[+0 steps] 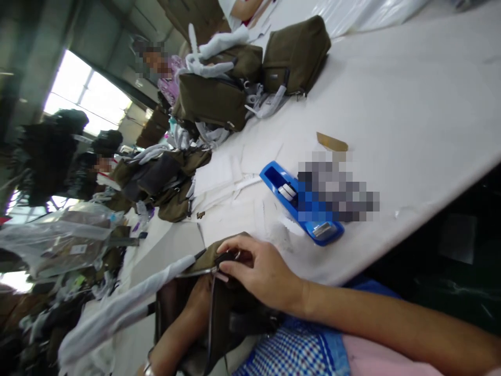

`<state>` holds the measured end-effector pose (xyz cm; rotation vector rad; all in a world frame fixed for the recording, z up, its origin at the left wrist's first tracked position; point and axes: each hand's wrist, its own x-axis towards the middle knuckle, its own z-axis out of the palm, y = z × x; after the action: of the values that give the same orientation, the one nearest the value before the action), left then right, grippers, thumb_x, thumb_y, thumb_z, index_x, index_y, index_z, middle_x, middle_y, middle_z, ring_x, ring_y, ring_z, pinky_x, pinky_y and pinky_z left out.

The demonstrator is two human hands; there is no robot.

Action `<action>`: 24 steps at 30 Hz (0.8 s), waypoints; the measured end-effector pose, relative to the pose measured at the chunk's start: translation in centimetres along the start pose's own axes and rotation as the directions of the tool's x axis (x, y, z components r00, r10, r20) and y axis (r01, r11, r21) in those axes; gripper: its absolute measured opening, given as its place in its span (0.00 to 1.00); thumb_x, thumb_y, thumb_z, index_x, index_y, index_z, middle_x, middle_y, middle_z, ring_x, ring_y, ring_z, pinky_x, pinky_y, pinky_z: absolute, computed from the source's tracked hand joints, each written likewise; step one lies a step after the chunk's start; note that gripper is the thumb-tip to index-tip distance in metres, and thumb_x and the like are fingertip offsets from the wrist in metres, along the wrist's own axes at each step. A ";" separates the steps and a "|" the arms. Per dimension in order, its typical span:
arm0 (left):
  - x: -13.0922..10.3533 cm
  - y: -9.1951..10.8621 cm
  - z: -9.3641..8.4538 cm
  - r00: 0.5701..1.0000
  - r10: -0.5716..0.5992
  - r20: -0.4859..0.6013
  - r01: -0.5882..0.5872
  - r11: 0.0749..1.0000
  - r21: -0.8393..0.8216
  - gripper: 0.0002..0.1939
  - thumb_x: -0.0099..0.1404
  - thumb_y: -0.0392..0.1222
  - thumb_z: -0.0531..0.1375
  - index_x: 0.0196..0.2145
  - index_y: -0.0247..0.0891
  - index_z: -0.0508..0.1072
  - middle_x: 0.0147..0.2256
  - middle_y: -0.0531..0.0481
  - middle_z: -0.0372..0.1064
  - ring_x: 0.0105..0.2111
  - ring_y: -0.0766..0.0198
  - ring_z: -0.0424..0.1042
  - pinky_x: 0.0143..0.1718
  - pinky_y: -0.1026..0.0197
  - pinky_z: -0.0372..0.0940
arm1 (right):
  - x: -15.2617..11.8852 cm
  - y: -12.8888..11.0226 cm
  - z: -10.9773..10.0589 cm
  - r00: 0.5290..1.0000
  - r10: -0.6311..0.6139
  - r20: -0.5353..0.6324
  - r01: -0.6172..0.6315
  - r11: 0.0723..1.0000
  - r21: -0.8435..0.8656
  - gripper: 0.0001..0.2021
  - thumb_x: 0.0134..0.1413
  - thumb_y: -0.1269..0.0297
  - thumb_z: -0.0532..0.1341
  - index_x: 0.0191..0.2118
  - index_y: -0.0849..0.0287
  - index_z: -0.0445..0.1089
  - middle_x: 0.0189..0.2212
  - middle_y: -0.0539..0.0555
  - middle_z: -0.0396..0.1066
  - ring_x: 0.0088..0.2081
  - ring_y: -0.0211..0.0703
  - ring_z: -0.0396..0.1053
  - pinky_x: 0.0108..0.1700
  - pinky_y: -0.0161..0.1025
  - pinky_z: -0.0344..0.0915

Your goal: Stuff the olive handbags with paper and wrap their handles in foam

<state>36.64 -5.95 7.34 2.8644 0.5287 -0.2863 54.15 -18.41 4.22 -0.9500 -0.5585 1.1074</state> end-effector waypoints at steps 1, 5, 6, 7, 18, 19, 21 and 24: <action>0.1 -0.3 0.2 1.000 0.005 -0.003 -0.005 1.000 -0.010 0.18 0.69 0.39 0.57 0.55 0.41 0.74 0.48 0.40 0.78 0.48 0.49 0.78 0.51 0.44 0.74 | 0.2 0.3 0.0 1.000 0.024 0.011 -0.024 0.999 0.042 0.12 0.56 0.64 0.67 0.47 0.56 0.74 0.35 0.50 0.76 0.36 0.40 0.74 0.42 0.38 0.71; 0.0 -0.4 -1.8 1.000 0.013 0.010 -0.012 0.999 -0.032 0.26 0.64 0.40 0.64 0.59 0.40 0.71 0.58 0.37 0.71 0.59 0.44 0.71 0.58 0.41 0.69 | 1.2 0.4 0.1 0.995 0.068 0.073 -0.074 0.995 0.073 0.15 0.56 0.58 0.67 0.46 0.58 0.71 0.34 0.52 0.76 0.35 0.42 0.75 0.40 0.40 0.73; -0.3 0.0 -2.9 1.000 -0.009 -0.012 0.008 0.999 -0.037 0.24 0.64 0.39 0.65 0.58 0.41 0.72 0.57 0.39 0.72 0.57 0.45 0.72 0.57 0.44 0.70 | 1.3 0.1 0.1 0.994 0.068 0.083 -0.072 0.996 0.045 0.15 0.56 0.57 0.67 0.46 0.58 0.70 0.34 0.52 0.75 0.35 0.43 0.75 0.39 0.39 0.73; -0.8 0.6 -4.0 0.997 -0.039 -0.068 0.036 0.998 -0.044 0.20 0.65 0.38 0.64 0.55 0.42 0.74 0.54 0.42 0.75 0.54 0.48 0.75 0.54 0.48 0.73 | 1.4 -0.2 0.1 0.994 0.064 0.092 -0.065 0.998 0.011 0.15 0.56 0.57 0.67 0.45 0.58 0.70 0.34 0.52 0.75 0.35 0.42 0.75 0.38 0.38 0.73; -0.5 6.2 -5.6 0.900 -0.132 -0.415 0.209 0.967 0.145 0.25 0.55 0.46 0.75 0.46 0.40 0.71 0.43 0.49 0.75 0.39 0.53 0.78 0.35 0.56 0.74 | 1.8 -1.5 1.4 0.981 -0.112 0.156 0.163 0.913 -0.375 0.14 0.64 0.58 0.59 0.51 0.54 0.72 0.35 0.49 0.74 0.35 0.40 0.71 0.39 0.36 0.67; -0.3 6.3 -5.5 0.909 -0.144 -0.391 0.225 0.959 0.172 0.22 0.57 0.44 0.74 0.45 0.41 0.71 0.41 0.50 0.75 0.37 0.54 0.78 0.33 0.57 0.74 | 1.7 -1.4 1.5 0.977 -0.142 0.157 0.193 0.900 -0.391 0.13 0.64 0.58 0.59 0.51 0.55 0.73 0.37 0.50 0.75 0.37 0.41 0.71 0.41 0.37 0.67; 0.0 6.1 -5.5 0.926 -0.118 -0.359 0.207 0.953 0.221 0.13 0.63 0.39 0.69 0.42 0.41 0.72 0.39 0.52 0.74 0.36 0.56 0.78 0.31 0.59 0.72 | 1.7 -1.2 1.6 0.978 -0.152 0.141 0.197 0.894 -0.402 0.15 0.64 0.56 0.59 0.52 0.55 0.72 0.34 0.50 0.73 0.35 0.40 0.69 0.38 0.36 0.65; -0.1 5.5 -5.4 0.931 -0.034 -0.364 0.140 0.953 0.268 0.03 0.71 0.35 0.61 0.41 0.41 0.72 0.35 0.52 0.74 0.34 0.58 0.76 0.30 0.61 0.68 | 1.6 -0.9 1.8 0.991 -0.097 0.088 0.123 0.920 -0.372 0.21 0.63 0.51 0.60 0.57 0.56 0.69 0.24 0.45 0.65 0.25 0.38 0.62 0.27 0.35 0.58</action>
<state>39.37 -9.66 13.51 3.2042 0.7365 0.1652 53.80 -16.37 5.77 -1.2000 -0.8929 0.9494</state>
